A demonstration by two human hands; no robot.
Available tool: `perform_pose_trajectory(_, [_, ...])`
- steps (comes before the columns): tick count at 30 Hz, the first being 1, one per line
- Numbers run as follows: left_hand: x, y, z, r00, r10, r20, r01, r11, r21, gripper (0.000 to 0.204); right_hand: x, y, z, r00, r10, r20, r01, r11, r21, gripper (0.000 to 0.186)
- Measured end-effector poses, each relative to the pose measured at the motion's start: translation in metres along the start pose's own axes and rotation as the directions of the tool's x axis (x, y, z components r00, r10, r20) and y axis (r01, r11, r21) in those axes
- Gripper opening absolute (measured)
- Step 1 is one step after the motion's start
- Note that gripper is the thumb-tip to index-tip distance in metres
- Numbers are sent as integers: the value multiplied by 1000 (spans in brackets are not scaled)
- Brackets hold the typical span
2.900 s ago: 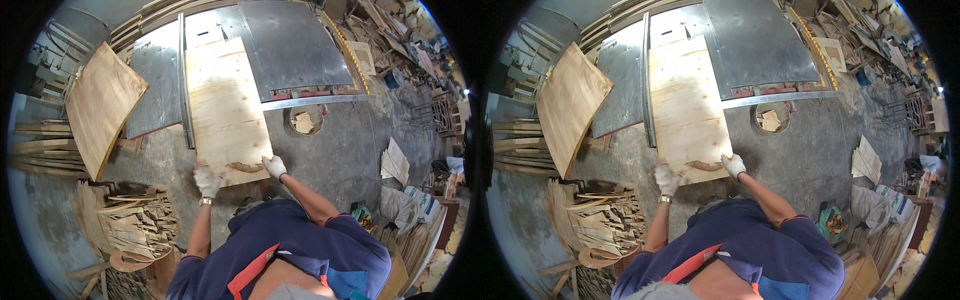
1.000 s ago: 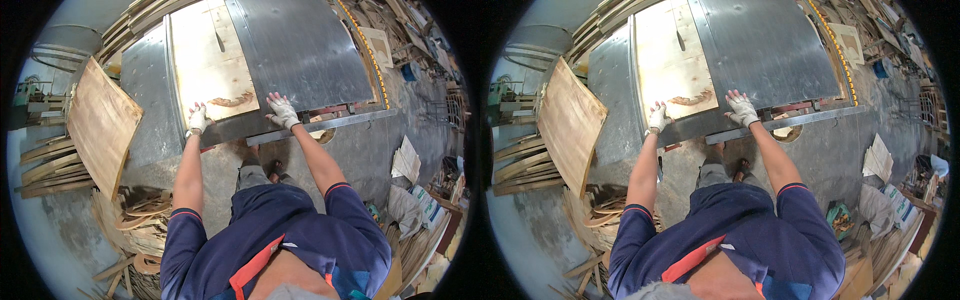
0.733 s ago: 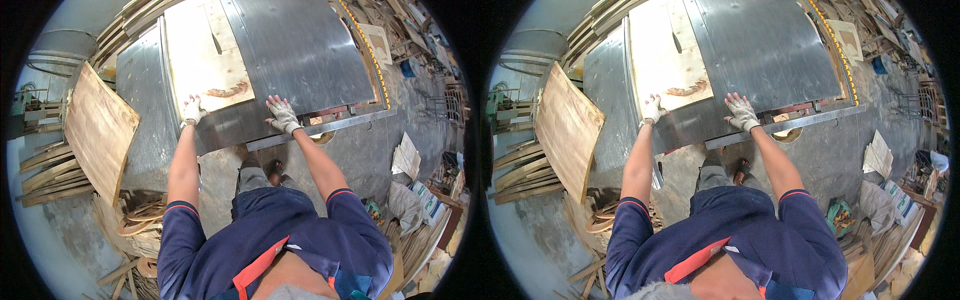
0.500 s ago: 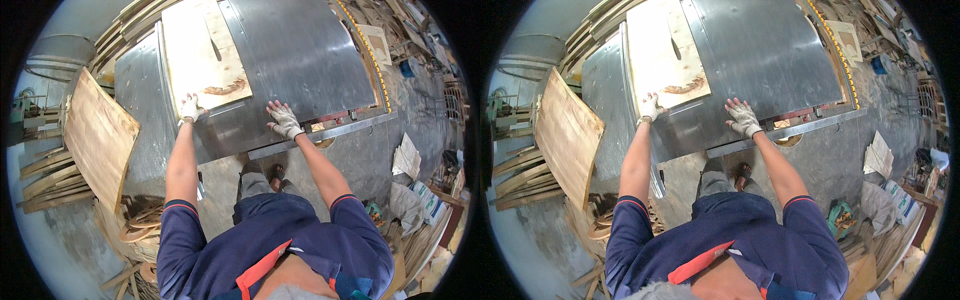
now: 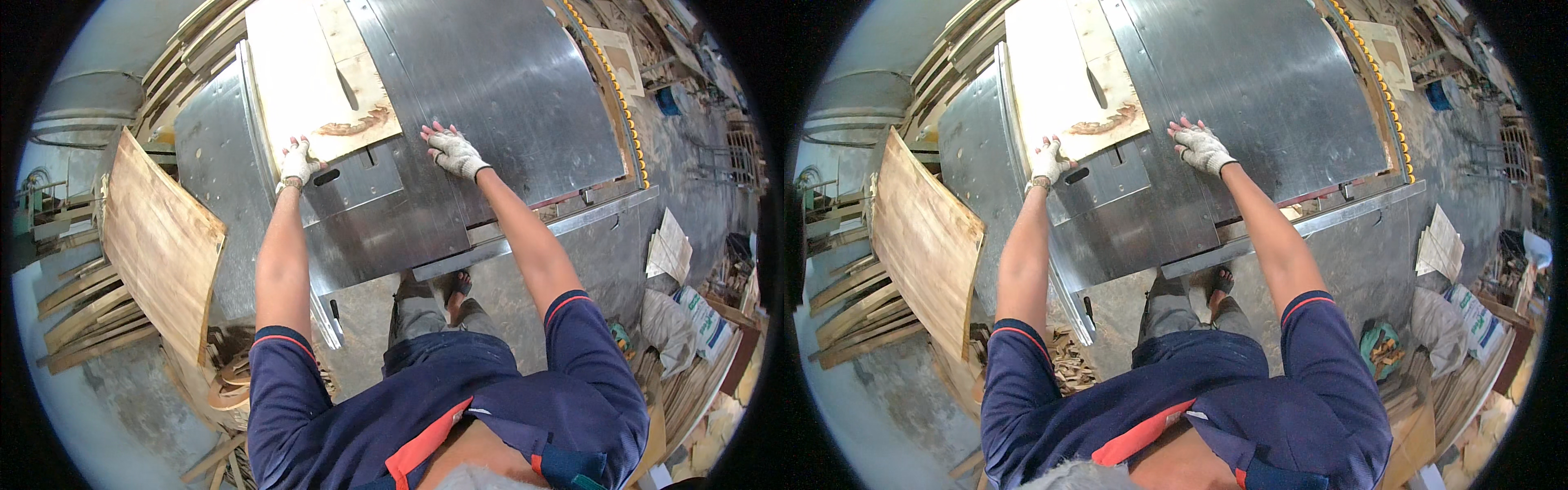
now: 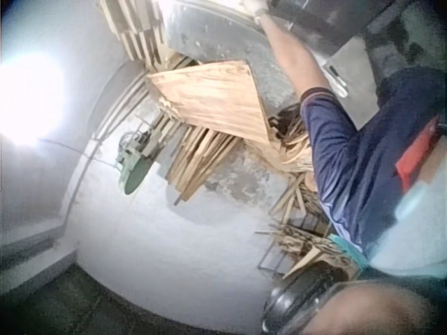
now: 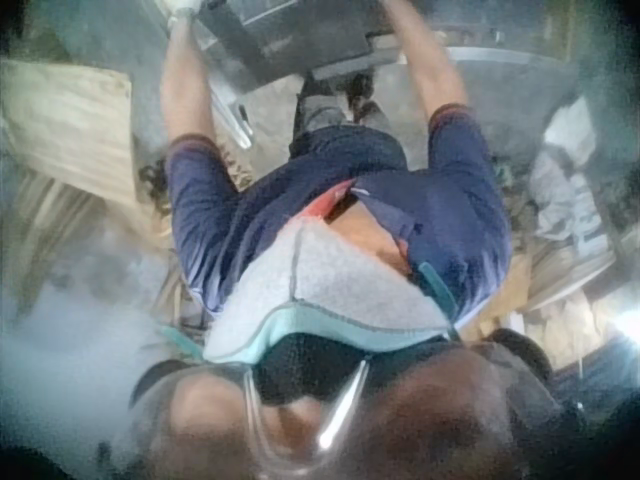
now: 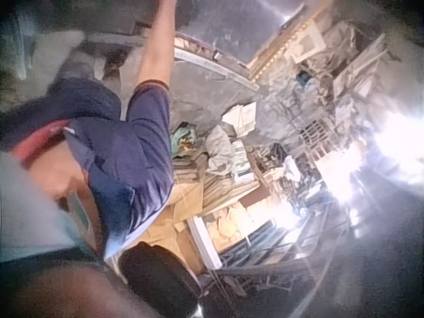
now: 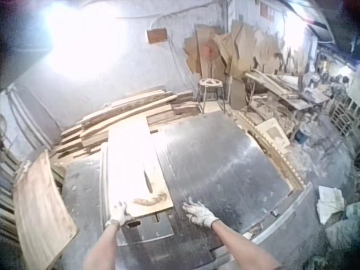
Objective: The person repeatedly positions large plywood sheets on a table saw, cuts them into smaller pieces, and stacks the cut pieces on the floor. The person also uses a tape measure to measure a sheet before cutting.
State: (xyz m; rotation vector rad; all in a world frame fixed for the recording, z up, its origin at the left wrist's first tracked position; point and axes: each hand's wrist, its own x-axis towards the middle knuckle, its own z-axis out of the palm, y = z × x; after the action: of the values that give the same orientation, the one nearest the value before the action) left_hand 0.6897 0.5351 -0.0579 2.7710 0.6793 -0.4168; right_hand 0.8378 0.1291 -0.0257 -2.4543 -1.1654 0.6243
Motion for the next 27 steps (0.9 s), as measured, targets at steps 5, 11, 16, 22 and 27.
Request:
perform_pose_trajectory(5, [5, 1, -8, 999, 31, 11, -30, 999, -16, 124, 37, 5, -4, 999, -14, -36, 13, 1000, -9, 47])
perform_pose_trajectory(11, [0, 10, -19, 999, -16, 41, 16, 1000, 16, 123, 89, -5, -24, 997, -62, 42, 67, 991, -120, 61])
perform_pose_trajectory(16, [3, 12, -25, 998, -38, 42, 37, 999, 22, 121, 102, -16, -35, 995, -69, 78, 83, 978, -193, 63])
perform_pose_trajectory(22, [24, 3, -27, 999, 31, 42, -33, 999, 40, 122, 119, -15, -35, 995, -63, 78, 80, 965, -251, 59])
perform_pose_trajectory(27, [42, 1, -33, 999, -23, 40, 22, 999, 24, 121, 139, -13, -35, 995, -61, 73, 79, 957, -280, 55])
